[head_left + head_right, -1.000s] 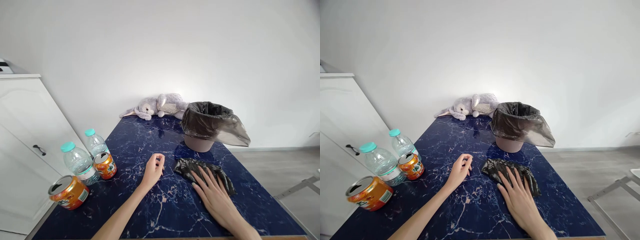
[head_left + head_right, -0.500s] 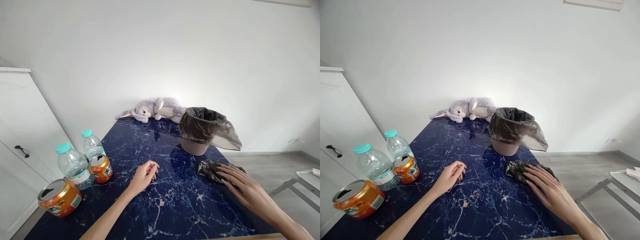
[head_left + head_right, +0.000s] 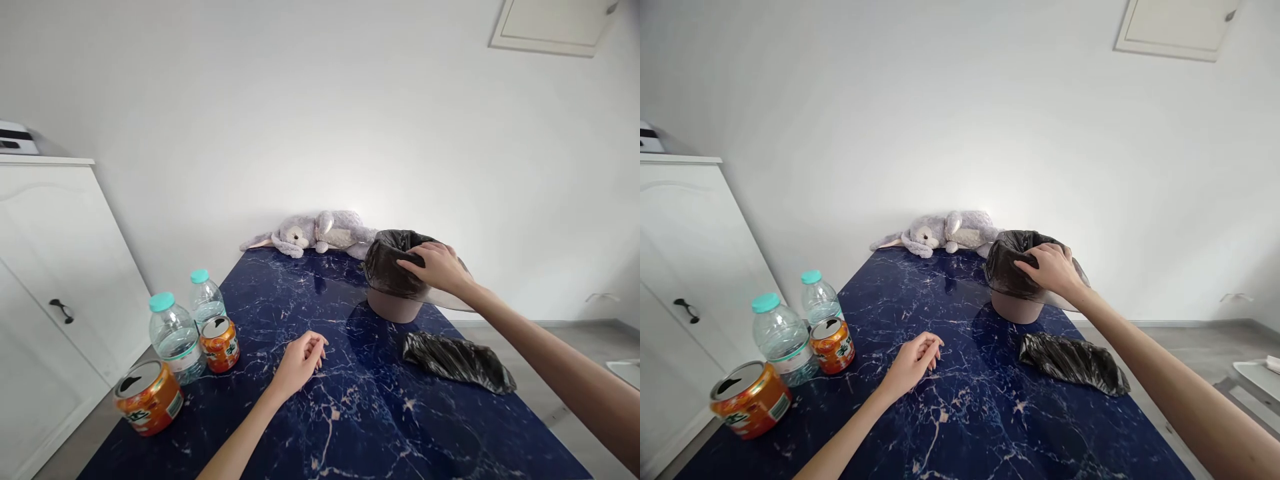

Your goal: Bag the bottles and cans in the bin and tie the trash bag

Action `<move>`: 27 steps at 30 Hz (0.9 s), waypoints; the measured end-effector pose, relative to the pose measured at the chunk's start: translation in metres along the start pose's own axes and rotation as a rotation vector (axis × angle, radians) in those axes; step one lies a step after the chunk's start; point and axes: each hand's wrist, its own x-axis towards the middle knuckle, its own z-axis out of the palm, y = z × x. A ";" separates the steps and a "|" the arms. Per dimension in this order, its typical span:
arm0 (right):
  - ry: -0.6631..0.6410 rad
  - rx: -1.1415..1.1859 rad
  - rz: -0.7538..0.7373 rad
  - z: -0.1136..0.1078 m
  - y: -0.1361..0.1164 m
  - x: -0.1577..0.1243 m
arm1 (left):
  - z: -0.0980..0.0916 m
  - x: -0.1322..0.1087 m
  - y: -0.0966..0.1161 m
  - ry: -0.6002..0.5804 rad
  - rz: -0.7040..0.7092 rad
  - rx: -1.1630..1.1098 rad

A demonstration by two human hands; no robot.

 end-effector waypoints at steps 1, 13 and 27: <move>-0.011 0.013 0.010 0.004 -0.001 0.004 | 0.001 0.000 -0.001 0.005 0.002 -0.006; -0.091 0.369 -0.339 -0.012 -0.066 -0.009 | -0.007 0.001 -0.020 0.431 -0.011 0.027; -0.080 0.556 -0.203 -0.036 -0.111 -0.077 | -0.016 0.005 -0.030 0.601 -0.130 -0.095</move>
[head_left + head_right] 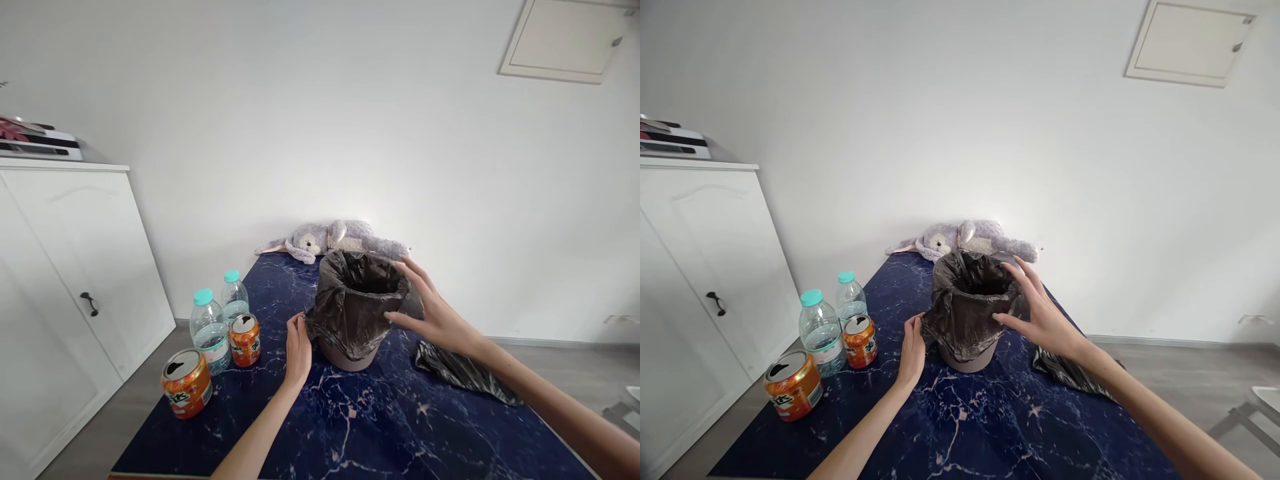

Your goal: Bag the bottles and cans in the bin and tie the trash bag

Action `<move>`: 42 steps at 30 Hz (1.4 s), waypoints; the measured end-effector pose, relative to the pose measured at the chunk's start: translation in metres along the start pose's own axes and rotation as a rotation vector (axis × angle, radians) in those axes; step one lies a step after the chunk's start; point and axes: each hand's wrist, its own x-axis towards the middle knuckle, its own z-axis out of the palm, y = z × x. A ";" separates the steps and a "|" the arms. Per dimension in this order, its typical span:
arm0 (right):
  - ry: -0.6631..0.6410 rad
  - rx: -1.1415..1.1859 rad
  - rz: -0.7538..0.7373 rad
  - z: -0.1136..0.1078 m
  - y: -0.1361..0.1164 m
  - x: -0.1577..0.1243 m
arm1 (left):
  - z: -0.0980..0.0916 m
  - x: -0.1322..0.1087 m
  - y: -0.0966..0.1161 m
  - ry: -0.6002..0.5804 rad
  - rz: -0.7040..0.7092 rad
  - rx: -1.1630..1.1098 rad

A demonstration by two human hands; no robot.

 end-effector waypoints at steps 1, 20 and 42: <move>0.032 0.039 0.062 0.008 0.005 -0.012 | 0.001 0.000 0.000 -0.011 -0.002 -0.007; 0.036 0.039 0.415 0.146 0.034 -0.165 | 0.004 0.001 0.004 -0.103 -0.047 -0.039; 0.000 -0.034 0.338 0.148 0.034 -0.170 | -0.017 -0.035 0.002 0.013 -0.039 -0.069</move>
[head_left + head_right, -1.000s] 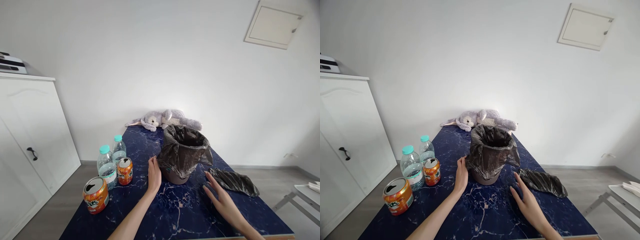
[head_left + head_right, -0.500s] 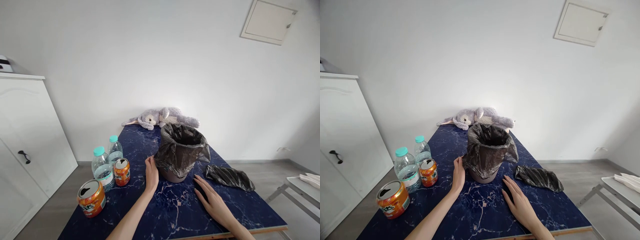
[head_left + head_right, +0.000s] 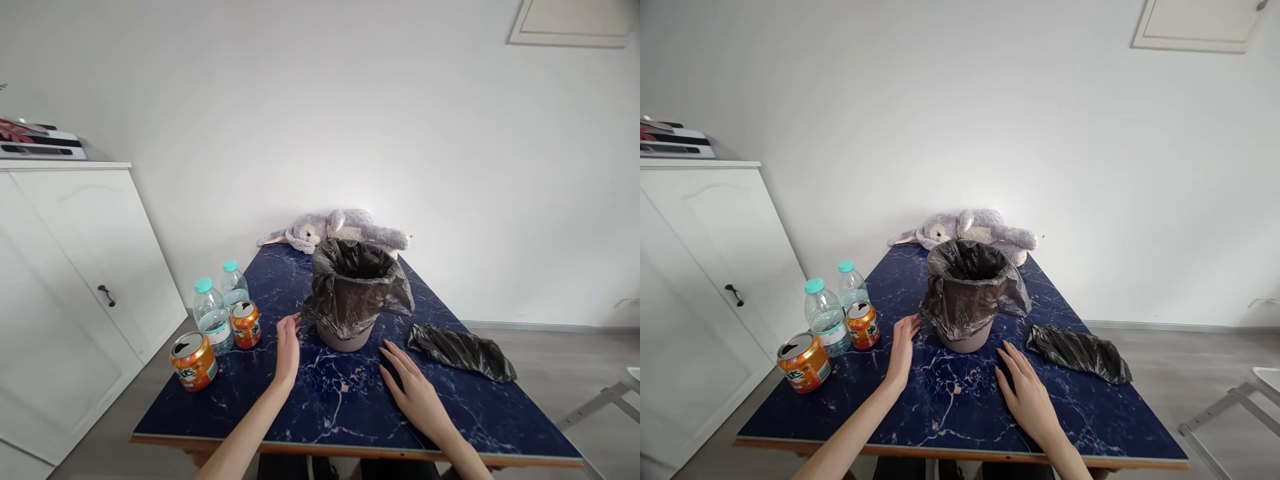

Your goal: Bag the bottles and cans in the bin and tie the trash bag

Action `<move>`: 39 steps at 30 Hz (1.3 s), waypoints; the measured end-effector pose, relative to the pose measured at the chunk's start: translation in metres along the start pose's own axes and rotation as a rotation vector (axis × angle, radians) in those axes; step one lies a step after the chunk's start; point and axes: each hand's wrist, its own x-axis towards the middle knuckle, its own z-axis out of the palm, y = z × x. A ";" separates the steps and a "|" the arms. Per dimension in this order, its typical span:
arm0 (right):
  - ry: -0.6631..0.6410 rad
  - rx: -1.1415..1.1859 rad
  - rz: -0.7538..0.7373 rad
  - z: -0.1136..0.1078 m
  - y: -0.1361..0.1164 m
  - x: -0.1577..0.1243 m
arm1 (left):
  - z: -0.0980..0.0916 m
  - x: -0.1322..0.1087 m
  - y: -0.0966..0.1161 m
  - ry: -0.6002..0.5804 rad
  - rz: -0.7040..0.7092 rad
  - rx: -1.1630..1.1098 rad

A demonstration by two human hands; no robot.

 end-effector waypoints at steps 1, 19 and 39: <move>0.000 0.008 -0.004 0.001 0.001 0.000 | -0.005 -0.009 0.001 -0.001 0.006 -0.014; -0.151 -0.037 0.080 -0.013 -0.024 0.010 | -0.035 -0.052 0.030 0.097 -0.007 0.118; -0.256 -0.066 0.047 -0.008 -0.021 0.013 | -0.025 -0.053 0.045 0.184 -0.029 0.187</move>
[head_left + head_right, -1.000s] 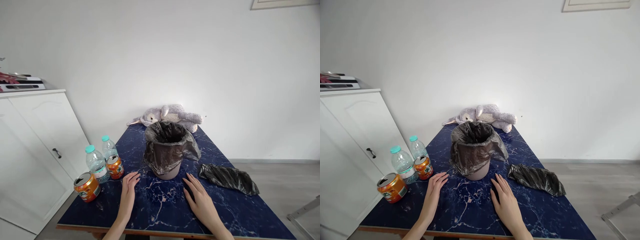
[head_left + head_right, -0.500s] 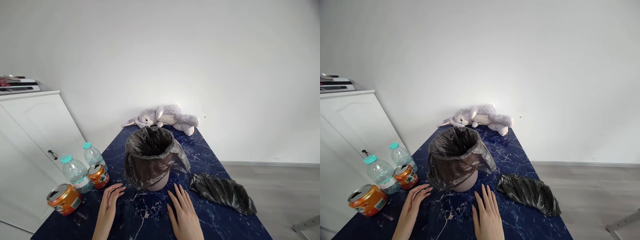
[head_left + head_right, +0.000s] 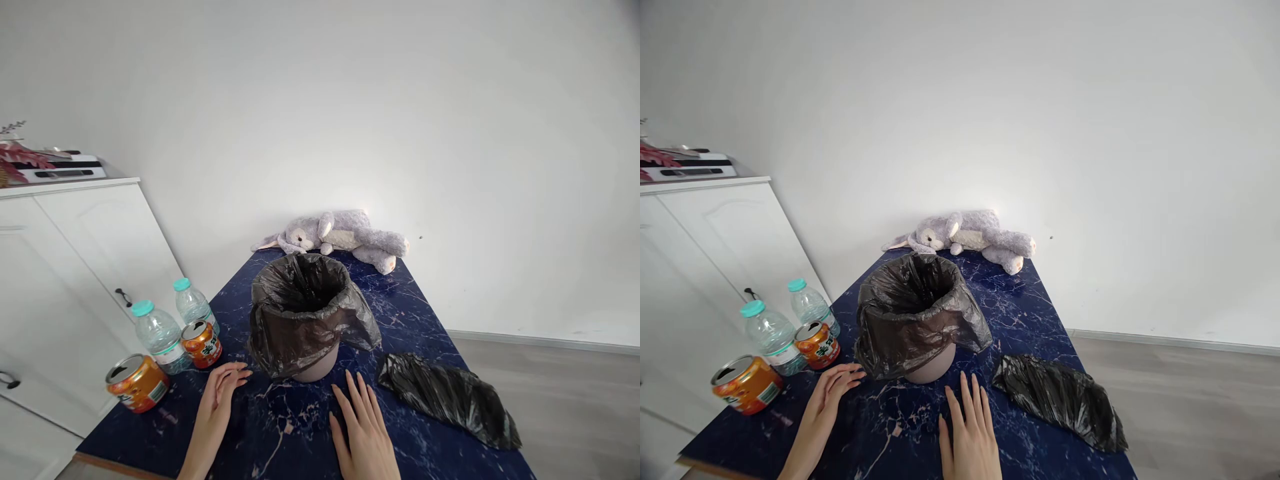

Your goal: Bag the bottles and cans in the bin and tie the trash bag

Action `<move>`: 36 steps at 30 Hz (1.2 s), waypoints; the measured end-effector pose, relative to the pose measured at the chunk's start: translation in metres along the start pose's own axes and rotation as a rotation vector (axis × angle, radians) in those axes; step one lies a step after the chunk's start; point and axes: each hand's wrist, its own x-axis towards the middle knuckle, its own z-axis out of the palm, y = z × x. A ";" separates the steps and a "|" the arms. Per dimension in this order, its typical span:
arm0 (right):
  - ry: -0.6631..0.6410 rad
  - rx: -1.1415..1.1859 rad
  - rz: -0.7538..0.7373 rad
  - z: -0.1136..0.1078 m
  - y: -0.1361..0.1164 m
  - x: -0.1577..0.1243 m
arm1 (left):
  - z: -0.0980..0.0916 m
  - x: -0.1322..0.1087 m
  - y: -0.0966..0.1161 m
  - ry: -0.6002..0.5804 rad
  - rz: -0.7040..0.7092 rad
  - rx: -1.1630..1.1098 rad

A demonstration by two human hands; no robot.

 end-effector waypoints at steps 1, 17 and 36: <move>-0.004 -0.003 0.001 -0.001 -0.001 0.000 | 0.000 0.000 0.001 -0.001 0.000 -0.007; 0.163 -0.082 -0.088 0.009 0.008 -0.010 | -0.001 -0.005 -0.024 -0.079 0.098 -0.079; 0.097 -0.051 -0.039 0.017 0.025 -0.014 | -0.068 0.041 0.125 0.120 0.939 0.716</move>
